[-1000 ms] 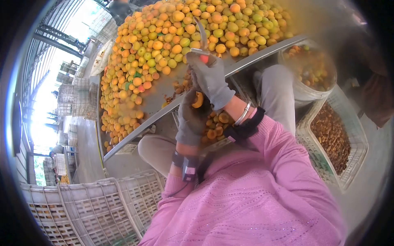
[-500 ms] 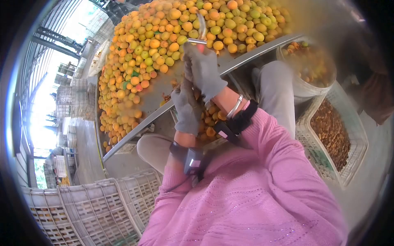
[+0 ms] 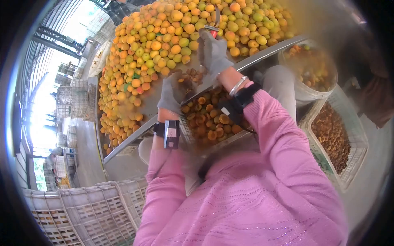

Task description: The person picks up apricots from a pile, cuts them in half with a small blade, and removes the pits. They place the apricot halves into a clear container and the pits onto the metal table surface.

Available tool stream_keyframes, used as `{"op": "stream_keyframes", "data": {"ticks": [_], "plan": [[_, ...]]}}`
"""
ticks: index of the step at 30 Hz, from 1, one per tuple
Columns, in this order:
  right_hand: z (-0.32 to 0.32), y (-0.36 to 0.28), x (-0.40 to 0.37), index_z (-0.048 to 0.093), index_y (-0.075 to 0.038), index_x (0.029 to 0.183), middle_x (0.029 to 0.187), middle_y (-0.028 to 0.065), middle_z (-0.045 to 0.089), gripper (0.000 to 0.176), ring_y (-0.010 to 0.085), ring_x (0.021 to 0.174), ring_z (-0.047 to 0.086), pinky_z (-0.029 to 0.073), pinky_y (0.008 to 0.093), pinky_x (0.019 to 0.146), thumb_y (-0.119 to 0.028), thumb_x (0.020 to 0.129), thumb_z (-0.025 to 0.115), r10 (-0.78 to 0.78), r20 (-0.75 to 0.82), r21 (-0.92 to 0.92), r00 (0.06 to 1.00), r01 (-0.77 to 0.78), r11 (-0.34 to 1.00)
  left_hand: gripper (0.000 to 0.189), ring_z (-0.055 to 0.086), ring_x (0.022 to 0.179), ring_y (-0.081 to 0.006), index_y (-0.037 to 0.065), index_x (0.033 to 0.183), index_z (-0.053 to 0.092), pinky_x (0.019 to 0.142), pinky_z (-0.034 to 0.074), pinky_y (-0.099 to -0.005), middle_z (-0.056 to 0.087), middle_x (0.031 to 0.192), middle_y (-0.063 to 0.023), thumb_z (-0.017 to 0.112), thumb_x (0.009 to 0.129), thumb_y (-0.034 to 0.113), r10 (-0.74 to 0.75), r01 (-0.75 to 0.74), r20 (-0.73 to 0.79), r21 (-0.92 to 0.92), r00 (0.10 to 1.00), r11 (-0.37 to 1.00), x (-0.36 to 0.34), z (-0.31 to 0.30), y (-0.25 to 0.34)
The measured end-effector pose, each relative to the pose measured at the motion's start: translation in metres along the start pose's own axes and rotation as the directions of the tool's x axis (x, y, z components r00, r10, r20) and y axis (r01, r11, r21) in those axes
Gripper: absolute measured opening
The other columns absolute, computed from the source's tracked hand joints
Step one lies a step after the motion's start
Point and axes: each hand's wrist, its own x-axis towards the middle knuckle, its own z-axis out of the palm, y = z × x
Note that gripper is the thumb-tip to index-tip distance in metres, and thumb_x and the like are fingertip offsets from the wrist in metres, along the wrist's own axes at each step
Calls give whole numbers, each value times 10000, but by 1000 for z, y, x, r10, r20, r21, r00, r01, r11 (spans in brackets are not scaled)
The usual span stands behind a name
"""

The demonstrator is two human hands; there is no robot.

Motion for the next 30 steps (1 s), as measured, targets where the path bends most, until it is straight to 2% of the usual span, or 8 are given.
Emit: {"op": "stream_keyframes", "data": {"ticks": [2,4,5,11,13,18,28,30], "plan": [[-15,-1,-1,511,-98,705,538,-3,418,330,126,403,381,288,280,383,-318,907,650,-31,44,3,999,31,1000,150,626,654,-213,39,994,653,588,512,-337,672,847,-115,648,878,134,99,-98,42,-39,994,994,13,-3,-16],[-27,-2,-9,534,-92,725,543,0,434,315,124,406,393,290,277,379,-318,904,660,-15,-12,-106,1000,14,994,79,618,630,-212,51,915,669,550,495,-333,673,828,-74,661,870,116,-636,552,-117,-395,763,735,19,-1,7],[-33,-2,-10,552,-83,744,549,2,453,312,122,411,410,301,274,380,-328,899,666,-8,5,-84,1000,9,996,79,618,630,-212,51,915,669,550,495,-333,673,828,-74,661,870,116,-638,555,-115,-393,761,733,20,-2,2],[-60,-18,-22,562,-41,768,535,6,484,297,102,387,428,313,263,358,-286,884,684,-29,33,-201,999,35,979,136,624,649,-229,63,993,643,576,484,-347,666,836,-87,656,879,136,-215,221,-222,0,951,975,-27,2,38],[-72,-23,-22,558,-38,750,525,8,479,311,102,375,407,295,269,352,-287,885,686,-45,84,-217,995,62,974,209,640,738,-269,64,1042,626,671,498,-366,665,899,-127,659,836,81,326,-414,317,269,891,870,-67,7,51],[-82,-35,-32,564,-55,749,535,5,480,316,96,390,410,292,264,355,-310,878,699,18,-7,-273,1000,-19,962,349,578,1091,-344,161,1188,630,926,454,-425,589,1167,-168,617,840,139,-295,-430,759,593,580,681,-143,12,2],[-98,-36,-21,578,-42,766,567,2,497,299,80,411,413,307,240,367,-292,895,678,-1,-21,-262,1000,-5,965,385,435,1248,-440,205,1246,620,1043,340,-570,481,1324,-201,594,868,276,123,-669,773,443,622,598,-163,39,-66],[-98,-36,-18,579,-40,770,566,0,495,297,79,411,411,311,238,369,-290,898,675,-5,-34,-280,999,-5,960,423,419,1252,-464,170,1274,597,1061,305,-604,463,1356,-201,595,865,277,70,-800,902,340,426,494,-150,33,-32]]}}
